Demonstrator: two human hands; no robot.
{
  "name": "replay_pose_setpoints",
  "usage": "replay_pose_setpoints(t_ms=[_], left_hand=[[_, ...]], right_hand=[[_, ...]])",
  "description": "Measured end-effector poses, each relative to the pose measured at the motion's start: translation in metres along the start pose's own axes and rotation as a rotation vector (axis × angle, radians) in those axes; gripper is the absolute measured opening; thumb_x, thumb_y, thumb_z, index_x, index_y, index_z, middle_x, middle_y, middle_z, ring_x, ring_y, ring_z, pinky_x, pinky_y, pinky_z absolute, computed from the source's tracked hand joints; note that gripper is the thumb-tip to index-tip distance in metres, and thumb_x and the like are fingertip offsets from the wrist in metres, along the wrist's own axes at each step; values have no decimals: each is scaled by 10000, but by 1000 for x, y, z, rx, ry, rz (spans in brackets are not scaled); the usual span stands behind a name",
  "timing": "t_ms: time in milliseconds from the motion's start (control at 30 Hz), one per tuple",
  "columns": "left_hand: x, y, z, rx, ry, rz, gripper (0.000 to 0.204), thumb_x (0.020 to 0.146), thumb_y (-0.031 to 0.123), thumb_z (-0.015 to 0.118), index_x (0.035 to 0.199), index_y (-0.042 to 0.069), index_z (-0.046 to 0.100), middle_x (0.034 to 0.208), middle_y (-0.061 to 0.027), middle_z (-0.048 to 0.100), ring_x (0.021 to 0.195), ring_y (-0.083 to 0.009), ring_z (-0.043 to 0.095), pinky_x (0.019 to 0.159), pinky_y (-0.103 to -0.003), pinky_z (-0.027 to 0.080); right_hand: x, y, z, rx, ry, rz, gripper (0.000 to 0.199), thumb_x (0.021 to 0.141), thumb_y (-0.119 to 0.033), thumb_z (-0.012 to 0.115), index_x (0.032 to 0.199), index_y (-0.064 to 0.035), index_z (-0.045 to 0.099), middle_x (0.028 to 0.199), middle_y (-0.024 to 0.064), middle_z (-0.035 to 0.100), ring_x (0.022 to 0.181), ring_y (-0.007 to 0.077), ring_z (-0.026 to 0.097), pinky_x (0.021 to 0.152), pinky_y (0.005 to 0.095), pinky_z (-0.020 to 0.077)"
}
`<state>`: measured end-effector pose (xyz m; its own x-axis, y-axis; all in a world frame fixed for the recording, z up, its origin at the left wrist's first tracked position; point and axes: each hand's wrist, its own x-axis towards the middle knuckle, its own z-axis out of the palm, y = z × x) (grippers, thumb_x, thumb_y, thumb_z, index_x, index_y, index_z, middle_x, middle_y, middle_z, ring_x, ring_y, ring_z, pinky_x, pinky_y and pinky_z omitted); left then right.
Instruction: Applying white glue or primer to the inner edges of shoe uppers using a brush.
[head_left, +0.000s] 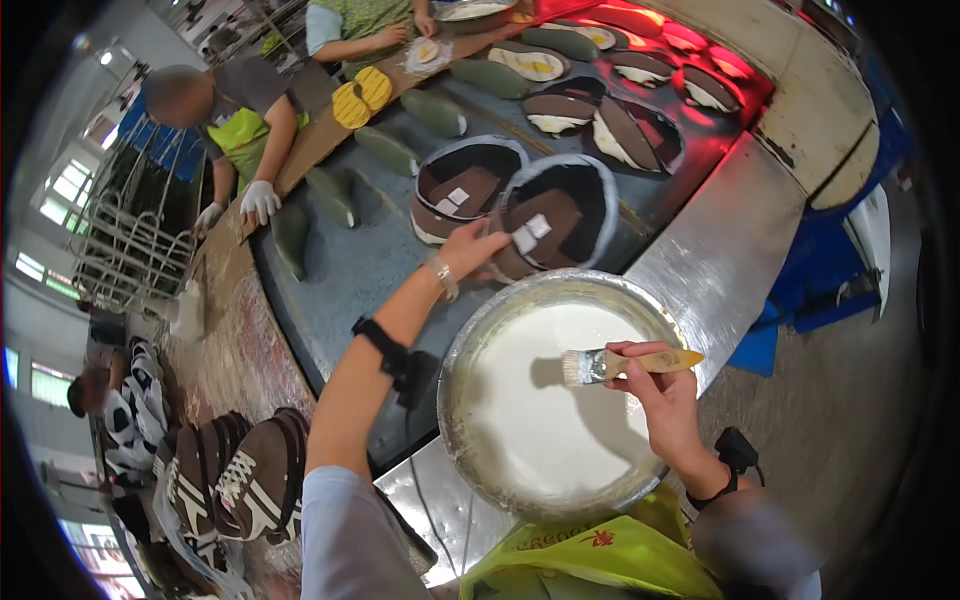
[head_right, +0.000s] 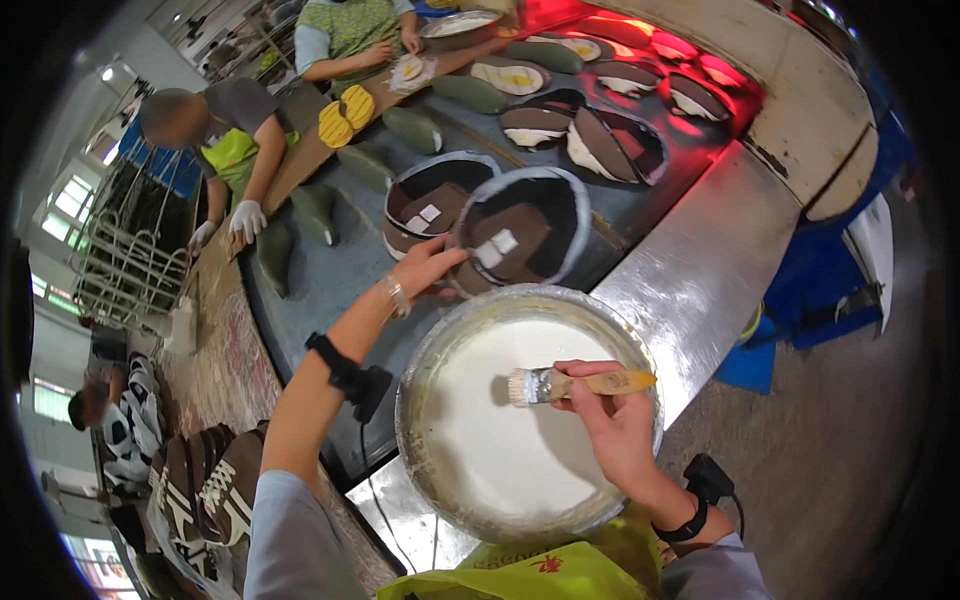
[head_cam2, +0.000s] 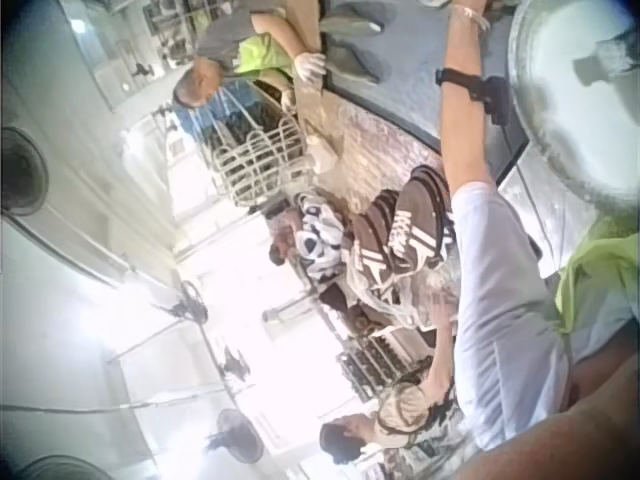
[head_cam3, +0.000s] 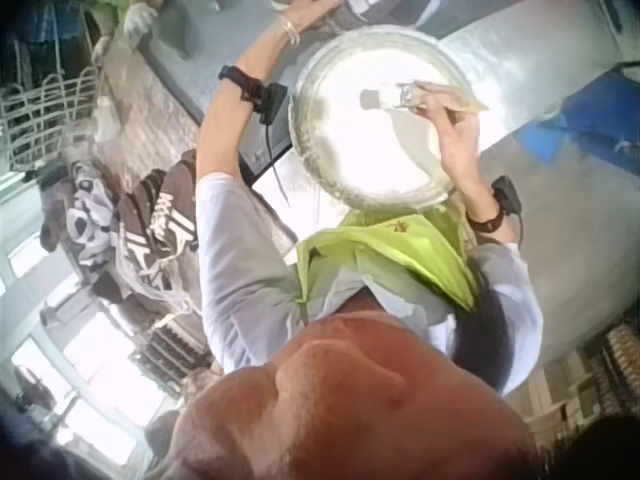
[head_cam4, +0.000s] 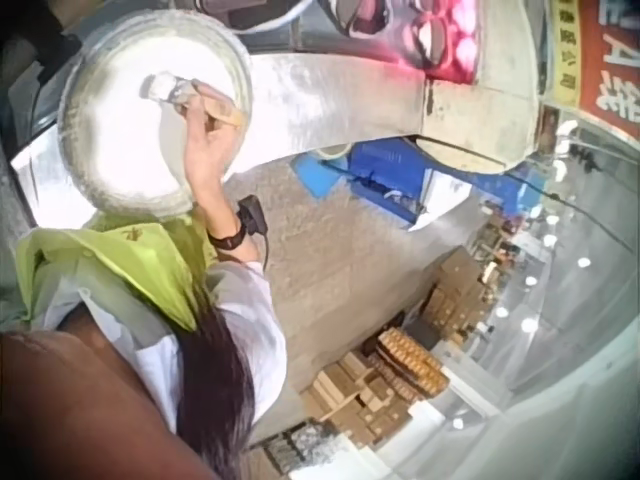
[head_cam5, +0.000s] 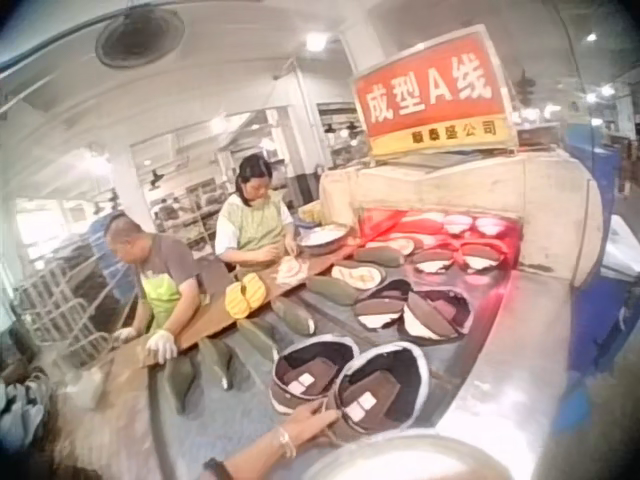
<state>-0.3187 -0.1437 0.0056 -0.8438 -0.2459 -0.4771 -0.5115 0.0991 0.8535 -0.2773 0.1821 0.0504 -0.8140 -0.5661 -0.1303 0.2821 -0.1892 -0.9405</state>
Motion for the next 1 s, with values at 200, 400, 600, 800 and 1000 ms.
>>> replay_pose_setpoints(t_ms=[200, 400, 600, 800, 1000], left_hand=[[20, -16, 19, -49, 16, -187, 667, 773, 511, 628, 1265, 84, 486, 1138, -43, 577, 995, -154, 562, 736, -320, 516], [-61, -49, -48, 360, 259, 122, 707, 833, 546, 552, 1291, 15, 466, 1133, -141, 606, 1042, -217, 566, 903, -307, 441], [-326, -85, -198, 888, 186, -57, 536, 706, 134, 504, 1228, 10, 522, 1204, -191, 566, 1173, -288, 502, 1007, -342, 378], [-489, -137, -205, 1512, 144, -586, 991, 613, 34, 715, 1438, 200, 192, 1470, -97, 255, 1331, -254, 305, 1100, -470, 201], [-516, -183, -196, 1348, 352, -473, 997, 636, -39, 631, 1454, 211, 118, 1427, -149, 325, 1153, -343, 496, 900, -411, 456]], right_hand=[[1, -4, 10, -36, 10, -11, 154, 921, -48, 496, 1061, 14, 515, 1141, 160, 558, 1011, 202, 575, 819, 327, 538], [-10, -3, 16, -166, -38, -20, 176, 933, -94, 495, 1084, -5, 509, 1173, 181, 551, 1040, 215, 564, 824, 325, 521], [-15, 2, 20, -174, -116, -103, 224, 952, -153, 469, 1131, -23, 500, 1229, 186, 529, 1087, 212, 539, 887, 348, 466], [-26, 2, 39, -221, -174, -62, 222, 946, -146, 476, 1127, -21, 506, 1211, 193, 538, 1070, 207, 553, 872, 343, 475], [-52, -8, 57, -196, -244, -90, 212, 940, -139, 493, 1110, -15, 516, 1193, 185, 552, 1043, 206, 568, 848, 334, 492]])
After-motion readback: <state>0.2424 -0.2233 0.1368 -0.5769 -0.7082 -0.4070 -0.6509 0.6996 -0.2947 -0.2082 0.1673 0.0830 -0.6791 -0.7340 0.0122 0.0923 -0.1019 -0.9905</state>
